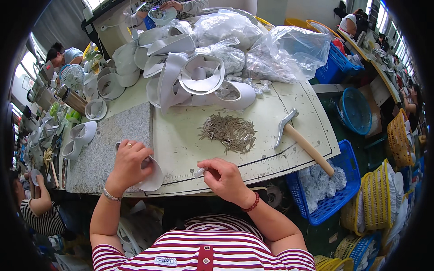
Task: The person manually inserts decorative pins and tacks into a shoe upper, then secures them in place with a cobbler's hammer.
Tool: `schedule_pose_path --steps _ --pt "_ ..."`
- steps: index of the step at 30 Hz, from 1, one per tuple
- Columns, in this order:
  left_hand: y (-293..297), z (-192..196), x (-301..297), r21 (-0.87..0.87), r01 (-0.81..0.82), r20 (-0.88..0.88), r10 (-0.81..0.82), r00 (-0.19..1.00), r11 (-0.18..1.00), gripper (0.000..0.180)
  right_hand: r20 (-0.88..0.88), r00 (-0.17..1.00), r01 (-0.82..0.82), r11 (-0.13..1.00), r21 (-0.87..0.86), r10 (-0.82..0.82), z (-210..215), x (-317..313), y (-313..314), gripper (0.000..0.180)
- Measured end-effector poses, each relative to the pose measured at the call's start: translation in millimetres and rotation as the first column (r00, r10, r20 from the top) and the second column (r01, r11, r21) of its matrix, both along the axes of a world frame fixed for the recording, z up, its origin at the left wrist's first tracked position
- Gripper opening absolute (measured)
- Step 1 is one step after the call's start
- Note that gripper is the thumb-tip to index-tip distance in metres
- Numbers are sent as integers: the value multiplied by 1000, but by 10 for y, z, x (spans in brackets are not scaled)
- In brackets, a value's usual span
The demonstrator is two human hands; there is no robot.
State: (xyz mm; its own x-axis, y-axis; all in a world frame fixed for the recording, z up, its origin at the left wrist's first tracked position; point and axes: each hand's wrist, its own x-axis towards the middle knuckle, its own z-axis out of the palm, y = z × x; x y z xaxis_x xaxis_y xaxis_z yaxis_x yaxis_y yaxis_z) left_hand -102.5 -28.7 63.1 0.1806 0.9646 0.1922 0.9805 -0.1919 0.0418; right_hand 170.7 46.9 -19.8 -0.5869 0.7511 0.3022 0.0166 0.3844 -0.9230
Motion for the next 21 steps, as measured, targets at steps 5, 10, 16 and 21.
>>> schedule_pose_path --steps 5,10,16,21 --pt "-20 93 19 117 -117 262 83 962 986 13 -120 993 -25 995 -99 13 208 -22 34 20" --pt "-27 143 274 67 -215 682 112 722 974 11 -308 942 -145 989 -10 135 462 -41 36 24" --pt "67 -98 629 55 -205 928 26 373 977 10 -175 977 -116 991 64 125 830 67 -108 29" --pt "140 -194 720 219 -130 744 -79 663 967 29 -101 995 31 925 378 8 1015 95 -197 35"
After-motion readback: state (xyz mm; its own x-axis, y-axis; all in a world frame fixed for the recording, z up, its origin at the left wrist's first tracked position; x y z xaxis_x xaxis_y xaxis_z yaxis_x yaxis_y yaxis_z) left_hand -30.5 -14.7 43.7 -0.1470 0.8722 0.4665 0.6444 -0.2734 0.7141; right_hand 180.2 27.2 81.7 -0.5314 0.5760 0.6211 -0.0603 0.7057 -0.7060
